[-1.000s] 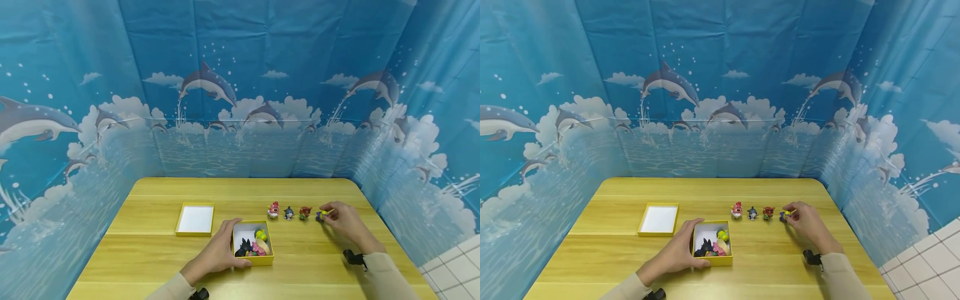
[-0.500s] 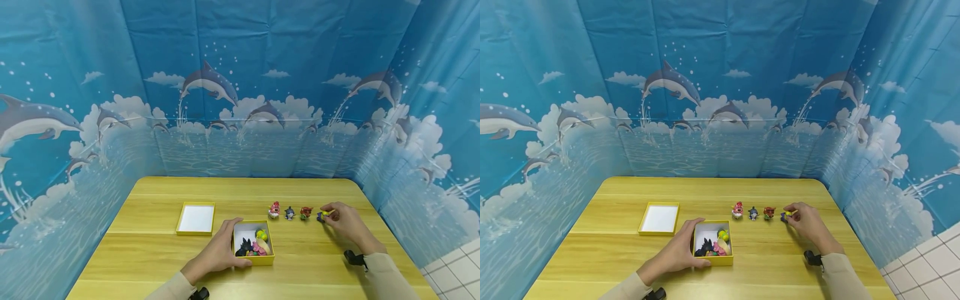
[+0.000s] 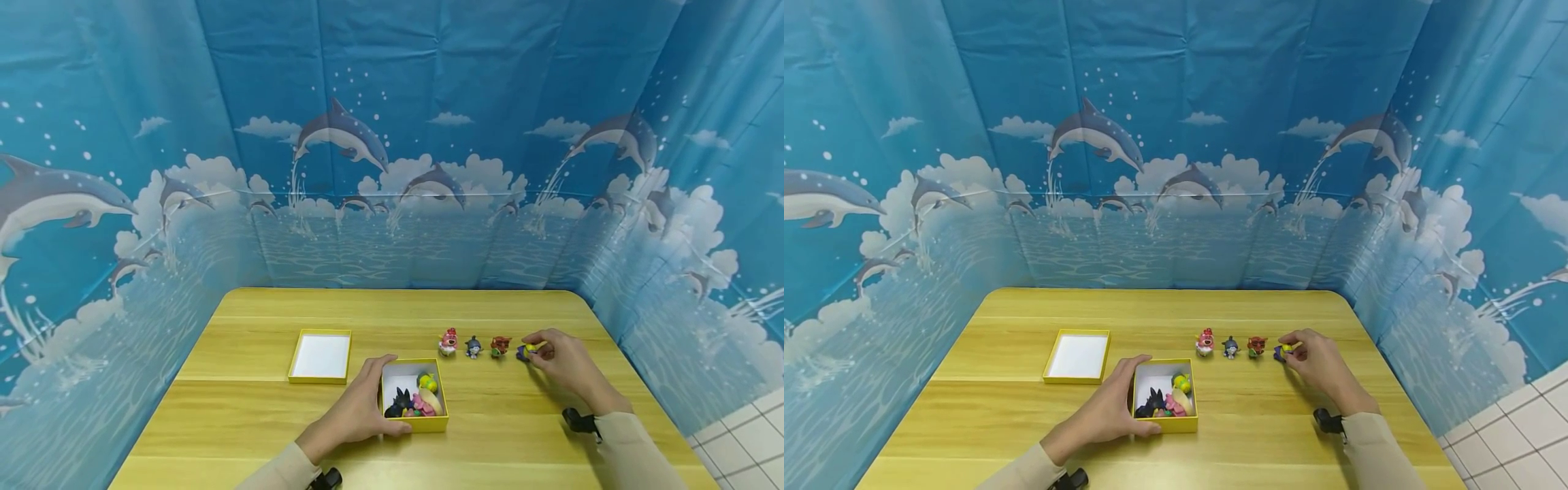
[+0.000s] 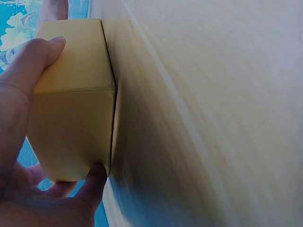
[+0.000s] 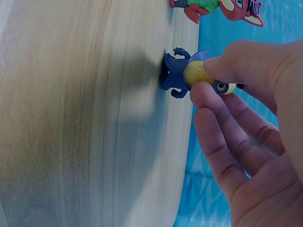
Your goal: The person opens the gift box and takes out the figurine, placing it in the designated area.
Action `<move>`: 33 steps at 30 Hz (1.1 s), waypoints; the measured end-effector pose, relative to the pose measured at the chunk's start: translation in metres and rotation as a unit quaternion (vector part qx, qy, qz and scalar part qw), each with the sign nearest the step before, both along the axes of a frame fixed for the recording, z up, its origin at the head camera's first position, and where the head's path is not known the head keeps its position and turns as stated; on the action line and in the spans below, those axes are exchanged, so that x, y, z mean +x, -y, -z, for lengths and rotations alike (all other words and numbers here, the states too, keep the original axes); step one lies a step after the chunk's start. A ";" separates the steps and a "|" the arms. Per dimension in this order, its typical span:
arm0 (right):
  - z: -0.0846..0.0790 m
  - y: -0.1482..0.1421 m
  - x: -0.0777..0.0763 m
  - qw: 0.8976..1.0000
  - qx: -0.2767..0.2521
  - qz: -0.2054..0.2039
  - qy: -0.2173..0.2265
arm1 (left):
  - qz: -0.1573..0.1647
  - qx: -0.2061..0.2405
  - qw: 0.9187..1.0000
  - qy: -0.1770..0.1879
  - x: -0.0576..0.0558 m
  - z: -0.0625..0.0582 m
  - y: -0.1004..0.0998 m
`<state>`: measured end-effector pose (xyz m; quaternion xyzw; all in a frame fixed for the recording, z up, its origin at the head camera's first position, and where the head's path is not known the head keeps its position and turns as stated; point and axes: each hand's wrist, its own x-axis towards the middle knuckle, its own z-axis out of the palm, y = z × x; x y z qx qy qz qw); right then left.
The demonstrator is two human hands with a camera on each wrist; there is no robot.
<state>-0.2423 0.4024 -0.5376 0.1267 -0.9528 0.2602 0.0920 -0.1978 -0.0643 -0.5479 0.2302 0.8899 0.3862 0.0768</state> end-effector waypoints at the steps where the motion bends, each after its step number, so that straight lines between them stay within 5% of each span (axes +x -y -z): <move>1: 0.000 0.000 0.000 1.000 0.001 -0.001 0.000 | -0.001 -0.001 1.000 -0.001 0.000 0.000 0.000; 33: -0.001 -0.003 0.003 0.999 0.023 -0.011 -0.046 | -0.001 0.003 1.000 -0.003 0.000 0.003 0.000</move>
